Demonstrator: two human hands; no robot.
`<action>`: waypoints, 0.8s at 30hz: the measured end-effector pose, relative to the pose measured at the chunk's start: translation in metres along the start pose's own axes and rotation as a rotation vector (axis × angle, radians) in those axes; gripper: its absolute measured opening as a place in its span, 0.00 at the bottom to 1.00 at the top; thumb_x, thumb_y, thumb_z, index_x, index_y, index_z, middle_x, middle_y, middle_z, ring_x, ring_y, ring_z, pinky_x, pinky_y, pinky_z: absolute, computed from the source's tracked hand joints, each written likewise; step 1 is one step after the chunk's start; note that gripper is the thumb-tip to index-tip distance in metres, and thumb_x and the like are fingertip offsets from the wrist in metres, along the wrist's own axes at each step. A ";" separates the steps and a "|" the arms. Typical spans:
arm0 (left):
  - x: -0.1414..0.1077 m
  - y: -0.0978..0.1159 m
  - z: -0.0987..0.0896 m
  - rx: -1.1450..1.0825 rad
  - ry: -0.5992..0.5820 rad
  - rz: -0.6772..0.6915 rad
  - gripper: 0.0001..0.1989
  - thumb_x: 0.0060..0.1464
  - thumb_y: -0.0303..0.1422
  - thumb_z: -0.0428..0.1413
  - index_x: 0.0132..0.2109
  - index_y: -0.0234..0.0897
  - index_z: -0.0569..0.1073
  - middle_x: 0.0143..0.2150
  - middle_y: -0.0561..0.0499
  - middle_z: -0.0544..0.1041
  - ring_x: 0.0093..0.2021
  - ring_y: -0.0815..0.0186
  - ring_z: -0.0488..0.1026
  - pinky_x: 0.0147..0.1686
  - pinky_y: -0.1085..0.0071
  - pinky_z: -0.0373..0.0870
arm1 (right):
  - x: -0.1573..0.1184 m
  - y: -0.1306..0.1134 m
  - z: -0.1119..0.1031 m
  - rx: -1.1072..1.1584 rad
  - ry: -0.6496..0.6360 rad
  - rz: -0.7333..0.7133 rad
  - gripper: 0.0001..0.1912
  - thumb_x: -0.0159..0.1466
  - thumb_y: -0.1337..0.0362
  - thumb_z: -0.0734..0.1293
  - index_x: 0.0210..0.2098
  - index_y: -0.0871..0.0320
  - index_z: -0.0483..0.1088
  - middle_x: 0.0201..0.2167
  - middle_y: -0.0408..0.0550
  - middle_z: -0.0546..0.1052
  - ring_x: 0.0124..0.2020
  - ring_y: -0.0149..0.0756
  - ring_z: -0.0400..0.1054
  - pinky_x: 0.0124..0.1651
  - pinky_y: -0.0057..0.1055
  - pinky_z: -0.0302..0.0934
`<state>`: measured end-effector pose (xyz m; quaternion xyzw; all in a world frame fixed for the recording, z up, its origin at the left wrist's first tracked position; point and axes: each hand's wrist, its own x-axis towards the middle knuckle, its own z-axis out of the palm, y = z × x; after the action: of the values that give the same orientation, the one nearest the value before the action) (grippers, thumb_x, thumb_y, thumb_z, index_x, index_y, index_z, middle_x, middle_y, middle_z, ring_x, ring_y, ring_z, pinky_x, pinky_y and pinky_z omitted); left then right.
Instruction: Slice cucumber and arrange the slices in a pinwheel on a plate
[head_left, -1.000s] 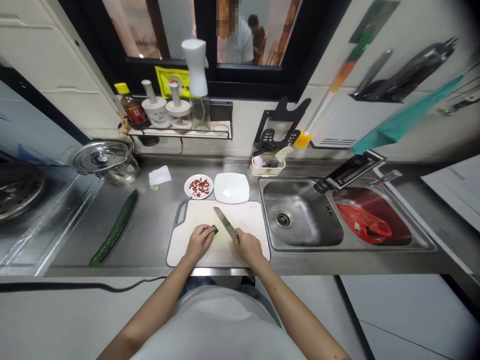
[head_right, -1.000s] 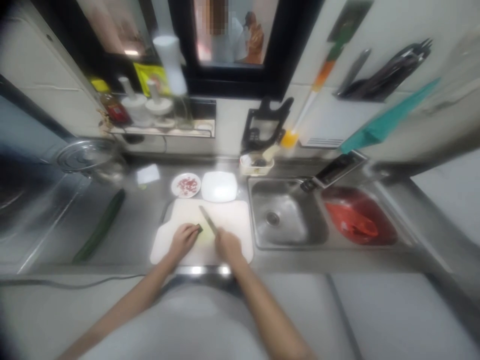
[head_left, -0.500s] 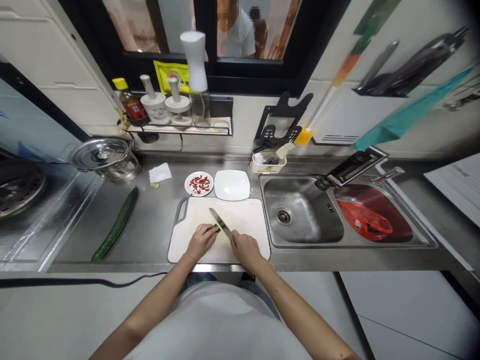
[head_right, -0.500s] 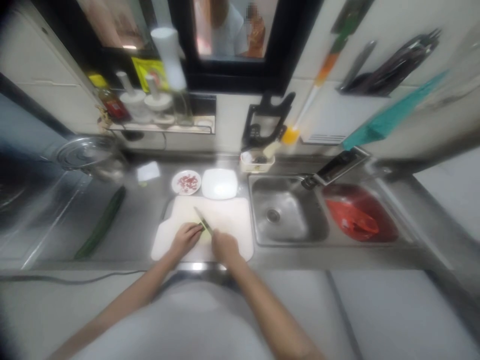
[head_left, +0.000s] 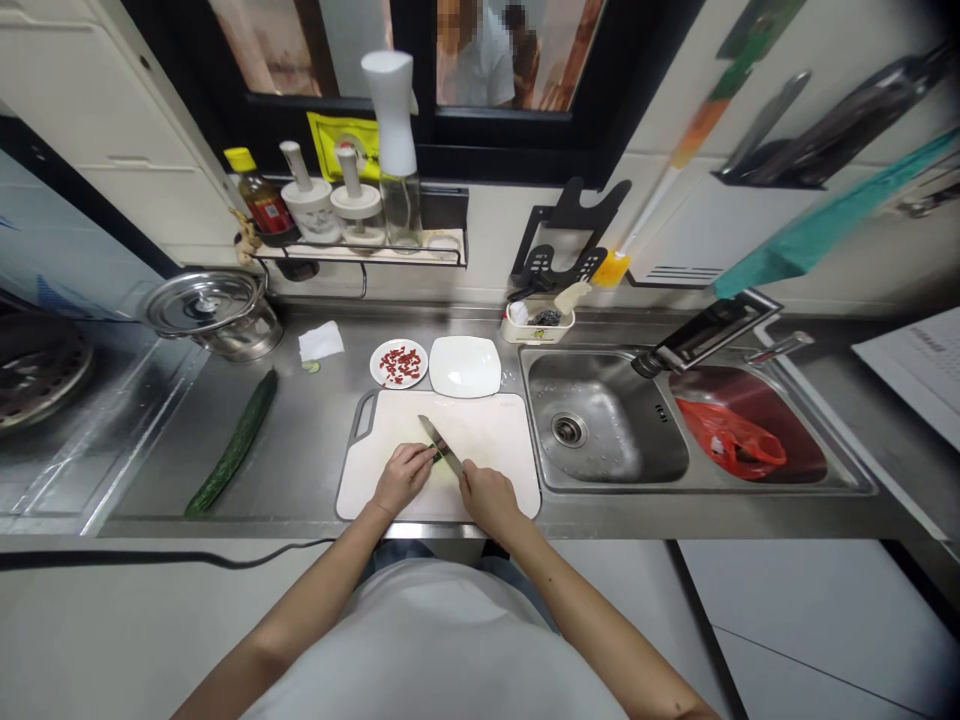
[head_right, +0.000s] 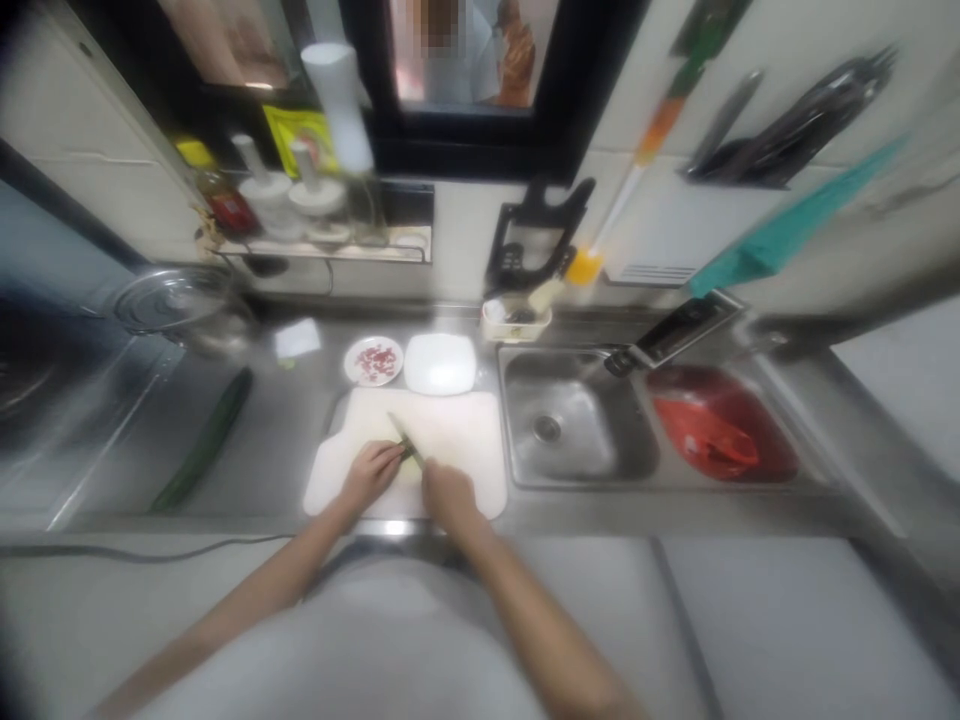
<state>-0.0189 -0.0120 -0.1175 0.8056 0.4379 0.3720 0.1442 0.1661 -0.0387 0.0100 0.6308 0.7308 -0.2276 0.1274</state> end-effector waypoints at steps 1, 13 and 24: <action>0.000 0.000 0.000 0.001 -0.002 0.001 0.13 0.60 0.29 0.51 0.50 0.42 0.73 0.44 0.47 0.75 0.45 0.64 0.70 0.46 0.63 0.70 | 0.000 0.000 0.001 0.003 0.002 -0.002 0.14 0.69 0.65 0.51 0.47 0.59 0.64 0.36 0.55 0.77 0.40 0.42 0.72 0.38 0.31 0.59; 0.000 0.000 0.001 -0.012 0.005 -0.005 0.12 0.60 0.30 0.51 0.50 0.41 0.74 0.43 0.46 0.75 0.44 0.63 0.71 0.45 0.62 0.71 | -0.002 -0.001 0.000 0.014 -0.029 0.018 0.14 0.68 0.65 0.52 0.46 0.60 0.65 0.37 0.56 0.77 0.41 0.41 0.72 0.38 0.30 0.58; 0.000 -0.002 0.002 -0.015 0.008 -0.005 0.12 0.60 0.31 0.51 0.49 0.42 0.74 0.43 0.47 0.76 0.44 0.63 0.71 0.45 0.62 0.71 | -0.020 0.009 0.000 0.022 -0.109 0.011 0.15 0.67 0.69 0.53 0.47 0.60 0.66 0.37 0.57 0.77 0.42 0.43 0.72 0.37 0.31 0.58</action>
<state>-0.0183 -0.0106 -0.1197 0.8019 0.4378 0.3780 0.1496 0.1781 -0.0555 0.0178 0.6229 0.7166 -0.2690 0.1613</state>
